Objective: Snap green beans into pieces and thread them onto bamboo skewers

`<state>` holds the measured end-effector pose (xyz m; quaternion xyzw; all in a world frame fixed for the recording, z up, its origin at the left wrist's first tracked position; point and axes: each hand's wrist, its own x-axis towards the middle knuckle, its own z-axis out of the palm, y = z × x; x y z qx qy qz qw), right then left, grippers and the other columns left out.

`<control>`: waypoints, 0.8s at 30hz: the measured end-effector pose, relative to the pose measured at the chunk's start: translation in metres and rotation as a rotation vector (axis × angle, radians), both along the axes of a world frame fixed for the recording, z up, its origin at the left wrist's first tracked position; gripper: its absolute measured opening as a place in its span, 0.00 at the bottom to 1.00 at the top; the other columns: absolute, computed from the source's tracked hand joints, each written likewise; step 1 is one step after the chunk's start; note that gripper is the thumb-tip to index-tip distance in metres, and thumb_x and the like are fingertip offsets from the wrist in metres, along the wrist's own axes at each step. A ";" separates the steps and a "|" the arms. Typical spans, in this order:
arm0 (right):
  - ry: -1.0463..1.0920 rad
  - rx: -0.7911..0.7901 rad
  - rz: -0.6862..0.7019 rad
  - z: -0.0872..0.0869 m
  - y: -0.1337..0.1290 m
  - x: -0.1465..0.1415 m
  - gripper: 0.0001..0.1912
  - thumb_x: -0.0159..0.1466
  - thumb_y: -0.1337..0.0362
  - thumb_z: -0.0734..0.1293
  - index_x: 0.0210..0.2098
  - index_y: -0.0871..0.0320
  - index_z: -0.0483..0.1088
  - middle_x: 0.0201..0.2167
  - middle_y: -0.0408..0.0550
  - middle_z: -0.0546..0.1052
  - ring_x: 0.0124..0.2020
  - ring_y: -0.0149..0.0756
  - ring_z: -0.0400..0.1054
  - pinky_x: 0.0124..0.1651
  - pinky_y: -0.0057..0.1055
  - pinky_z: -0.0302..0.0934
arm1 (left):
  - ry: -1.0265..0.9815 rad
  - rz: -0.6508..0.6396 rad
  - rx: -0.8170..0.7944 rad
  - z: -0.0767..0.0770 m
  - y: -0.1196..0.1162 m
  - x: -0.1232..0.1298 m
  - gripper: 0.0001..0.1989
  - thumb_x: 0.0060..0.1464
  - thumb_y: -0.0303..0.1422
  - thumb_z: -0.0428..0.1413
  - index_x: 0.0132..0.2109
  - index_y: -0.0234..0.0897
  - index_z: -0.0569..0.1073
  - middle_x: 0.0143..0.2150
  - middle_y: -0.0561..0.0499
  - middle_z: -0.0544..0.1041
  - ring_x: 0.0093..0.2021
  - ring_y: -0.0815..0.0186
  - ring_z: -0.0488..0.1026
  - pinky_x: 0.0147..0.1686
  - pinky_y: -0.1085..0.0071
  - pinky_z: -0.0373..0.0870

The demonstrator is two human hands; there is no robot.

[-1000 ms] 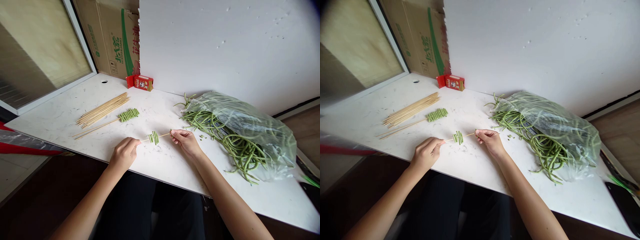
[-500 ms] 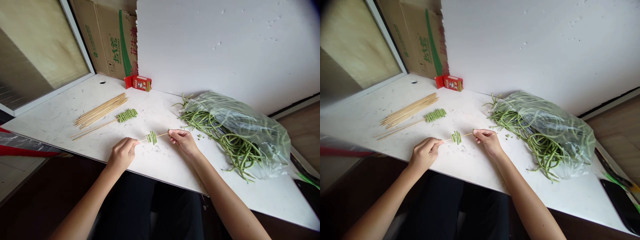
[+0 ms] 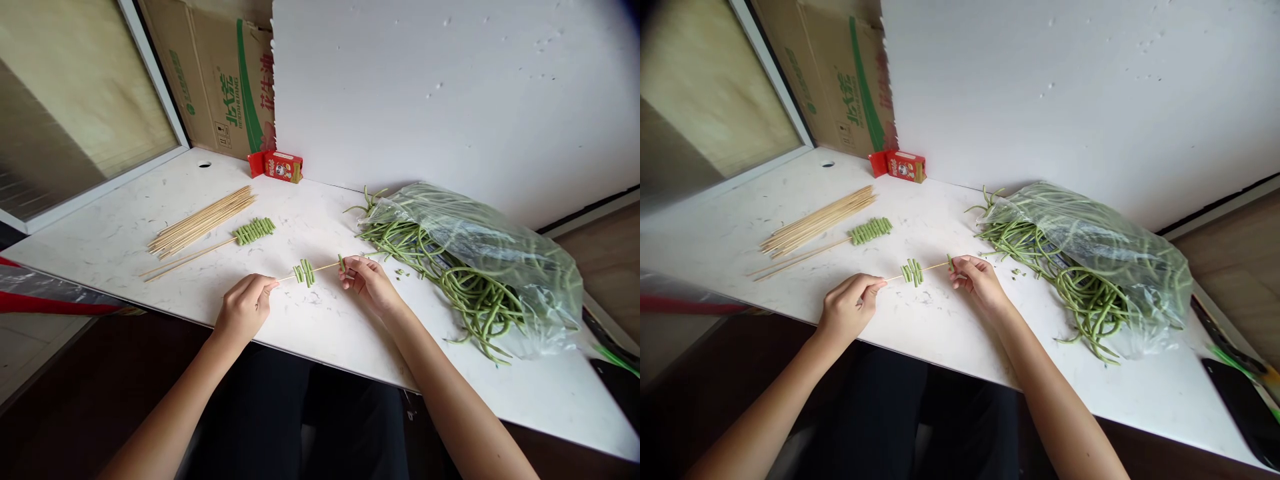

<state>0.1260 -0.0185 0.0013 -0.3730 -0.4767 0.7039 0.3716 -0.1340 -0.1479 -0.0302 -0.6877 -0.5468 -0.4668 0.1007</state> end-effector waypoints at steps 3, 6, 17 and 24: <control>-0.024 0.002 -0.020 0.000 -0.001 0.000 0.15 0.56 0.52 0.80 0.31 0.57 0.80 0.30 0.47 0.76 0.31 0.34 0.68 0.27 0.27 0.65 | 0.000 -0.003 -0.003 0.000 0.000 0.001 0.09 0.65 0.20 0.55 0.43 0.38 0.76 0.38 0.50 0.83 0.38 0.65 0.81 0.40 0.70 0.78; -0.033 0.000 -0.039 0.000 -0.001 0.001 0.15 0.55 0.52 0.81 0.31 0.56 0.80 0.29 0.47 0.76 0.32 0.34 0.69 0.28 0.27 0.65 | 0.000 -0.006 0.006 0.001 0.001 0.001 0.10 0.64 0.19 0.55 0.43 0.38 0.76 0.37 0.50 0.83 0.37 0.66 0.81 0.40 0.71 0.78; -0.155 0.111 -0.136 -0.008 -0.001 -0.003 0.17 0.53 0.49 0.82 0.30 0.55 0.82 0.27 0.46 0.79 0.26 0.32 0.67 0.28 0.31 0.62 | 0.015 -0.007 0.000 -0.001 0.000 0.000 0.12 0.64 0.18 0.53 0.44 0.39 0.76 0.37 0.50 0.83 0.38 0.65 0.81 0.41 0.70 0.79; -0.164 0.138 -0.141 -0.010 -0.003 -0.005 0.18 0.52 0.47 0.82 0.31 0.55 0.83 0.29 0.49 0.81 0.28 0.35 0.69 0.28 0.32 0.63 | 0.021 0.001 -0.002 -0.002 -0.002 0.000 0.11 0.64 0.18 0.53 0.43 0.39 0.75 0.37 0.49 0.83 0.38 0.64 0.82 0.41 0.70 0.79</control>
